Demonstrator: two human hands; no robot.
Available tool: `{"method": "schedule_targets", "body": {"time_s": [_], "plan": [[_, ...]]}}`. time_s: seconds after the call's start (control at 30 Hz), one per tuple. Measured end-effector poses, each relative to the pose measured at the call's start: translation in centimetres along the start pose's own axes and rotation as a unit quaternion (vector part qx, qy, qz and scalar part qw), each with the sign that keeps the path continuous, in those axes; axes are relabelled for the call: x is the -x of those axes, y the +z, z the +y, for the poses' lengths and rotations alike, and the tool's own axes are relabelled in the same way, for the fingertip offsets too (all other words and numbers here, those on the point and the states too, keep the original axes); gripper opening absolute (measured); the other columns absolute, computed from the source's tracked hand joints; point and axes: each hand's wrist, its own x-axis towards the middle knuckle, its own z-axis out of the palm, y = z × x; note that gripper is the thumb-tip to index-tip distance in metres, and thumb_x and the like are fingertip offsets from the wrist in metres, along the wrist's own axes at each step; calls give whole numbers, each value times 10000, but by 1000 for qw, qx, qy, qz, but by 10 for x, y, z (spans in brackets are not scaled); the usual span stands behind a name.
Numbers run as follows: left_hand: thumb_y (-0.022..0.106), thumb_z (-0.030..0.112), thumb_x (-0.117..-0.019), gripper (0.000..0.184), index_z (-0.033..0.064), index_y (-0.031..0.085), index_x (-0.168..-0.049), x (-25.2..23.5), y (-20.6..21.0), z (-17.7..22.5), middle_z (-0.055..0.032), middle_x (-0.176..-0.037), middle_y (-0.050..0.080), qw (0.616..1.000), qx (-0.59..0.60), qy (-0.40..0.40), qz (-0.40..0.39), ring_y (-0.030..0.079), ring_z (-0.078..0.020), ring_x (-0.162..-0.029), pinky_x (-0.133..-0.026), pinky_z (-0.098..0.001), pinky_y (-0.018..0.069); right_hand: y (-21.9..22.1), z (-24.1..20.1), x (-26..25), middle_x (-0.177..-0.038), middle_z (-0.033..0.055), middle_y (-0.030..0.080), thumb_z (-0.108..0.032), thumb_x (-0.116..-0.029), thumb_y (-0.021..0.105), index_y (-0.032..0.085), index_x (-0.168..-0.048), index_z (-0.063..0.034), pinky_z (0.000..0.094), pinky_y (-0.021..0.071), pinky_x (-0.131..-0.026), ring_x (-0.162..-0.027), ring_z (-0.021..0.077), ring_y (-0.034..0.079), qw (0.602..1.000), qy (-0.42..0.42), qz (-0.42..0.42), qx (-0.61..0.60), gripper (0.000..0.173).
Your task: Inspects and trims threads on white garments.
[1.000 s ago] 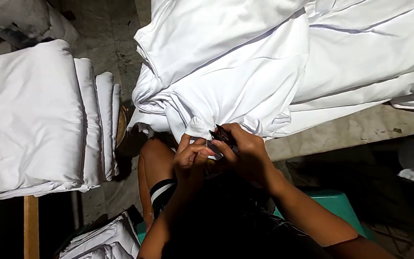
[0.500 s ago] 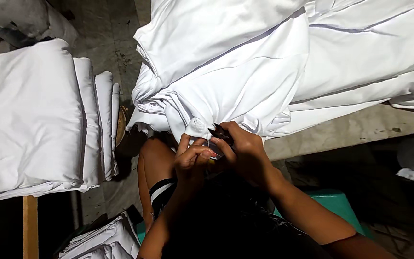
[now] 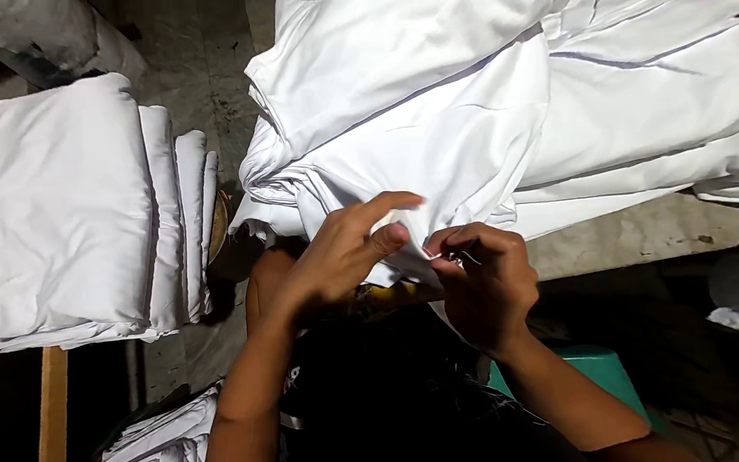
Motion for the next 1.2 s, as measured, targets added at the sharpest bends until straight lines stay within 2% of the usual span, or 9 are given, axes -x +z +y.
{"method": "schedule_targets", "body": {"time_s": [0.13, 0.23, 0.37, 0.47, 0.7, 0.93, 1.0, 1.07, 1.2], "plan": [[173, 524, -1076, 641, 94, 379, -1505, -47, -31, -19, -27, -1444, 530, 935, 299, -1, 193, 559, -166, -1285, -1009, -411, 518, -7, 9, 9, -941, 19, 614, -285, -1075, 543, 474, -1112, -93, 147, 520, -793, -883, 6, 628, 999, 12, 17, 29, 207], [218, 312, -1122, 538, 142, 96, -1618, -57, -40, -46, -100, -1627, 260, 899, 294, -110, 307, 488, -221, -1382, -1014, -404, 536, -7, 25, 20, -926, 181, 675, -332, -963, 673, 619, -1050, 39, 316, 541, -690, -785, 219, 655, 986, 44, -76, 145, 385], [492, 52, -980, 374, -118, 487, -1312, -12, -4, -30, -185, -1339, 526, 965, 15, -19, 262, 590, -153, -1174, -980, -289, 513, 6, 45, 30, -834, 194, 637, -183, -865, 684, 730, -940, 17, 410, 470, -511, -614, 306, 614, 969, 24, -132, 208, 218], [615, 131, -911, 195, -42, 695, -951, 22, 28, -31, -151, -1032, 644, 974, -105, 107, 171, 628, -142, -961, -850, -242, 535, 3, 43, 26, -705, 122, 604, -175, -976, 630, 706, -817, -7, 277, 418, -528, -589, 186, 551, 984, -40, -68, 162, 243], [687, 89, -827, 169, -12, 743, -951, 46, 29, -56, -164, -988, 669, 922, -241, 48, 300, 644, -224, -957, -861, -307, 525, -23, 8, 6, -748, 61, 495, -224, -1054, 574, 607, -945, -70, 207, 433, -660, -672, 140, 501, 983, -127, -21, 130, 191], [548, -59, -882, 669, -20, 398, -1533, -5, 22, 6, -142, -976, 714, 991, -79, 9, 105, 638, -124, -677, -590, -293, 534, -15, 9, 2, -826, 53, 490, -253, -1082, 525, 574, -952, -66, 143, 445, -693, -735, 63, 527, 985, -116, 45, 118, 233], [489, -47, -952, 533, -94, 426, -1479, -32, 2, -3, -167, -1377, 609, 985, 48, 67, 149, 631, -8, -1073, -891, -198, 521, -11, 13, 5, -835, 58, 520, -254, -1089, 506, 571, -955, -62, 147, 464, -702, -757, 65, 560, 987, -113, 47, 103, 244], [399, 20, -1030, 568, -106, 198, -1546, -64, -25, -33, -191, -1598, 337, 948, 187, 75, 246, 497, -142, -1357, -1086, -315, 467, -8, 18, 9, -820, 68, 532, -276, -1090, 504, 579, -942, -55, 153, 466, -687, -748, 74, 566, 989, -106, 38, 98, 276], [372, 63, -1072, 640, 65, 26, -1611, -81, -42, -64, -184, -1601, 279, 880, 264, -75, 388, 499, -189, -1345, -1063, -311, 471, -8, 32, 19, -784, 130, 587, -316, -1032, 598, 657, -900, 3, 200, 446, -582, -652, 136, 548, 990, -50, -28, 129, 350]]}}
